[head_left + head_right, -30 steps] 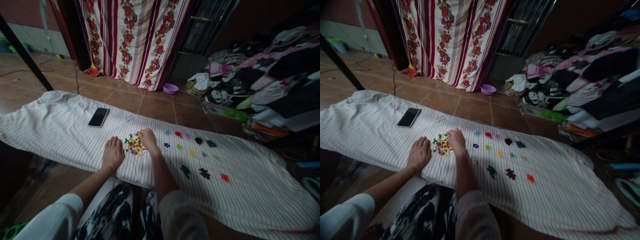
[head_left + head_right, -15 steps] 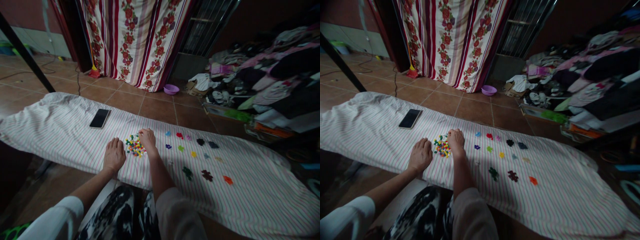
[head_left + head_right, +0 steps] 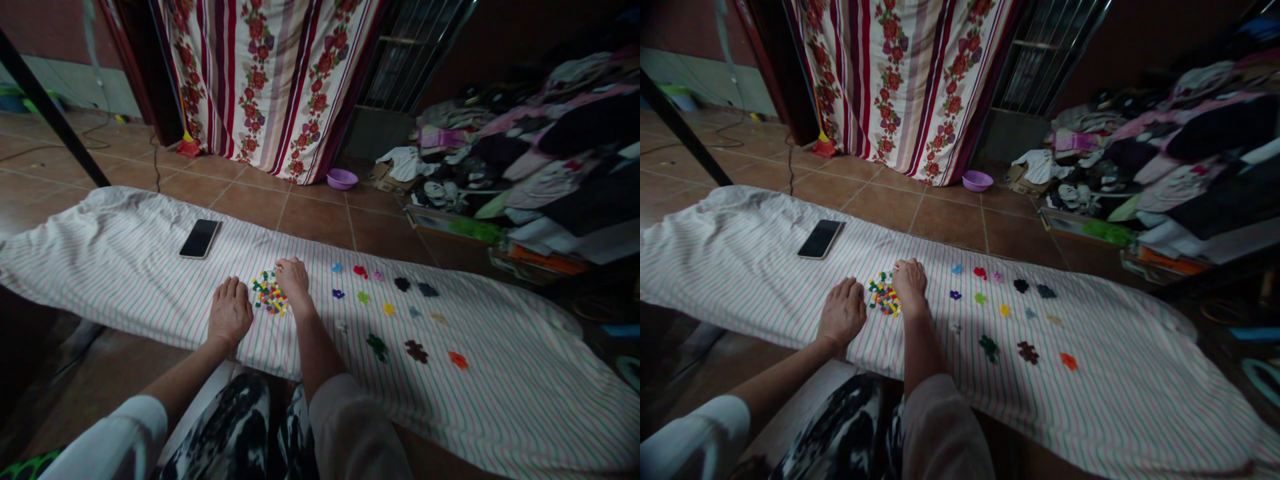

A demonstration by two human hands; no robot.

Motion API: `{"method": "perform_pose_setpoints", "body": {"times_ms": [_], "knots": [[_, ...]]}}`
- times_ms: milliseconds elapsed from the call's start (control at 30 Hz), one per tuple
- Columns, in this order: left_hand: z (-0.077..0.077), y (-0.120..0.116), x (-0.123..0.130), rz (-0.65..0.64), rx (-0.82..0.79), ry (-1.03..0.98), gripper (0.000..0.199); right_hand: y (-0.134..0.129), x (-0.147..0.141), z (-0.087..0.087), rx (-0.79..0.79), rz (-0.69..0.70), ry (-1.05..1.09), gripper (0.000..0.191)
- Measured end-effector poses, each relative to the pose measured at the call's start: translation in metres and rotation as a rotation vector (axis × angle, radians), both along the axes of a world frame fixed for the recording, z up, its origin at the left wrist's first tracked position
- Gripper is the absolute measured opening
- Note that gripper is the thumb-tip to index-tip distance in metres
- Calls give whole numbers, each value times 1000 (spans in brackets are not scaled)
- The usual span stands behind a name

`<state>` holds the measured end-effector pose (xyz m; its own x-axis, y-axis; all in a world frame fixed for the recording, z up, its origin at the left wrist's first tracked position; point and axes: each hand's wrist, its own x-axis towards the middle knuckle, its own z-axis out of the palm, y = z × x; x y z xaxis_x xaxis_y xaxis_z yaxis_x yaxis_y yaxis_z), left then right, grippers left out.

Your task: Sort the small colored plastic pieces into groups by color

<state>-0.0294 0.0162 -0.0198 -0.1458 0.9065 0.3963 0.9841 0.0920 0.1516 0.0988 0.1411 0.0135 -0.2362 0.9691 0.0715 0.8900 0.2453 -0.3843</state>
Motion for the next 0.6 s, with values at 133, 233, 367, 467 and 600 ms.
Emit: {"method": "perform_pose_setpoints", "body": {"times_ms": [133,233,367,467,600], "knots": [[1,0,0,3,-4,8,30,0,-2,-1,-6,-18,3,27],[2,0,0,6,-22,15,30,1,-2,-1,-11,-23,17,26],[1,0,1,12,-16,24,31,0,0,1,13,-26,55,25],[0,0,0,14,2,31,31,0,1,4,40,-20,78,23],[-1,0,0,7,10,34,29,-1,4,8,59,-35,111,22]]}}
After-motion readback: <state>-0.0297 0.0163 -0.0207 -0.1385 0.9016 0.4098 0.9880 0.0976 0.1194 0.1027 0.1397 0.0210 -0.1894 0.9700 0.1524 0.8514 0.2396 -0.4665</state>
